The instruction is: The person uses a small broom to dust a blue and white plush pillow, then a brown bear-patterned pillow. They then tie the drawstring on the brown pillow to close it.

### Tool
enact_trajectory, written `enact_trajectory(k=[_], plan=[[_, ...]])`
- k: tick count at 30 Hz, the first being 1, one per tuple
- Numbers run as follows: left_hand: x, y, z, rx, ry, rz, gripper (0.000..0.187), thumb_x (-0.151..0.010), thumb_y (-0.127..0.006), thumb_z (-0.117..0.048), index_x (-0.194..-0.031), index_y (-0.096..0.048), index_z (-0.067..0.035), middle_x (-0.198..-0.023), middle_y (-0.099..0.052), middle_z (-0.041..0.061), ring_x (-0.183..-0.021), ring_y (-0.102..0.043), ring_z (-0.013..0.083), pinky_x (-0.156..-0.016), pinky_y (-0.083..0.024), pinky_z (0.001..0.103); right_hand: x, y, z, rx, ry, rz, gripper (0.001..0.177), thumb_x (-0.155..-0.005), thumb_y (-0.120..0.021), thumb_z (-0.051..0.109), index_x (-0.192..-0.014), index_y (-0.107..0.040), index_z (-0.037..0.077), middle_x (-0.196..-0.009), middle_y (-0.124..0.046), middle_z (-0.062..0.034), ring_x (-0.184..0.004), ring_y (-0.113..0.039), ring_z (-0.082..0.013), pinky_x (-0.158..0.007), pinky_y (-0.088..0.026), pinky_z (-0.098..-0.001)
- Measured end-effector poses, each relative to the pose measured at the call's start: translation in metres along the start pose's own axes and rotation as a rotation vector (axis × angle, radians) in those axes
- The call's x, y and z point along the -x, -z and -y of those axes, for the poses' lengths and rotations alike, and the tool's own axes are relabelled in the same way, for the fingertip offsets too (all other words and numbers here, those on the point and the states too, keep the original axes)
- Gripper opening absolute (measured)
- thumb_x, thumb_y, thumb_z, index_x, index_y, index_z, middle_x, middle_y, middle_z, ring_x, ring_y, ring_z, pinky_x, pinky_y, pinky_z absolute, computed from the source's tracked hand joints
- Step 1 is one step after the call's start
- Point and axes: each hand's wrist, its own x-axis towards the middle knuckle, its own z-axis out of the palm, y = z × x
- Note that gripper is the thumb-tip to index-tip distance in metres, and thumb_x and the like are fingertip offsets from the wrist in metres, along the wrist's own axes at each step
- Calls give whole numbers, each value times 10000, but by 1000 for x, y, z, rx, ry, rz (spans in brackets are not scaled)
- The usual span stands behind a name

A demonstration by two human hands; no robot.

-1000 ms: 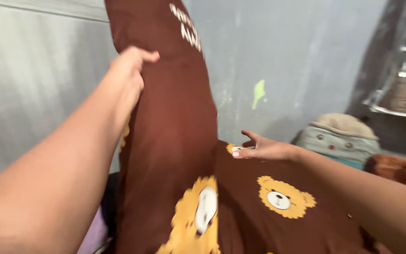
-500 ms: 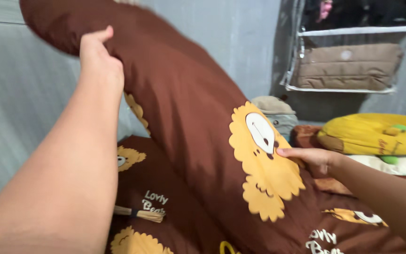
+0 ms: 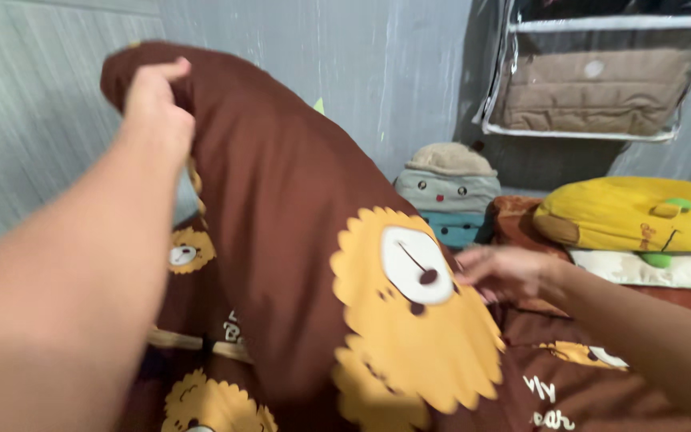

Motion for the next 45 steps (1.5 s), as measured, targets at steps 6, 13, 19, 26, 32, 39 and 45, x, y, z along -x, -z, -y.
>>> enact_trajectory(k=[6, 13, 19, 26, 32, 39, 45], plan=[[28, 42, -24, -1155, 209, 9, 845, -859, -737, -136, -1603, -336, -126, -1692, -259, 92, -1464, -383, 319, -1146, -366, 624, -59, -62, 14, -5, 193, -17, 167, -981, -672, 103, -1131, -638, 37, -1051, -719, -75, -940, -677, -199, -744, -538, -345], [101, 141, 55, -1132, 645, 160, 873, -844, -727, -213, -1604, -298, -226, -1558, -504, 69, -1373, -534, 336, -1033, -471, 601, -83, -110, 27, 304, -26, -94, 234, -935, -632, 158, -1158, -637, 90, -1094, -714, -55, -978, -722, -174, -816, -596, -348], [196, 235, 118, -1298, 915, 177, 790, -839, -801, -252, -1532, -422, -248, -1467, -579, 89, -1277, -572, 314, -1109, -436, 589, -99, -122, -25, 530, -146, 1, 230, -936, -672, 207, -1136, -680, 93, -988, -725, -43, -881, -724, -164, -756, -603, -359], [300, 240, 148, -1997, 803, 666, 1305, -653, -986, -414, -1627, -157, -152, -1652, -164, 192, -1484, -319, 388, -1174, -400, 513, -106, -136, -39, 675, -160, 2, 260, -933, -662, 243, -1144, -685, 93, -973, -718, -21, -847, -718, -159, -733, -597, -352], [344, 217, 153, -2287, 580, 688, 1184, -684, -946, -320, -1564, -191, -79, -1581, -253, 158, -1394, -414, 366, -1011, -544, 469, -100, -146, -28, 735, -92, -17, 238, -932, -646, 219, -1140, -673, 106, -961, -726, -19, -855, -736, -166, -731, -603, -343], [346, 261, 184, -2133, 21, 809, 432, -722, -838, -148, -1087, -622, -63, -1151, -630, 111, -1108, -628, 320, -906, -560, 428, -84, -157, -18, 796, -25, -50, 253, -926, -650, 211, -1123, -691, 58, -951, -735, -58, -819, -757, -176, -715, -618, -341], [313, 247, 181, -1926, -324, 732, 172, -753, -765, -181, -868, -708, -67, -942, -697, 145, -974, -660, 369, -855, -537, 482, -63, -156, -5, 850, 45, -95, 233, -926, -642, 197, -1095, -706, 51, -910, -753, -81, -783, -764, -185, -687, -629, -325]])
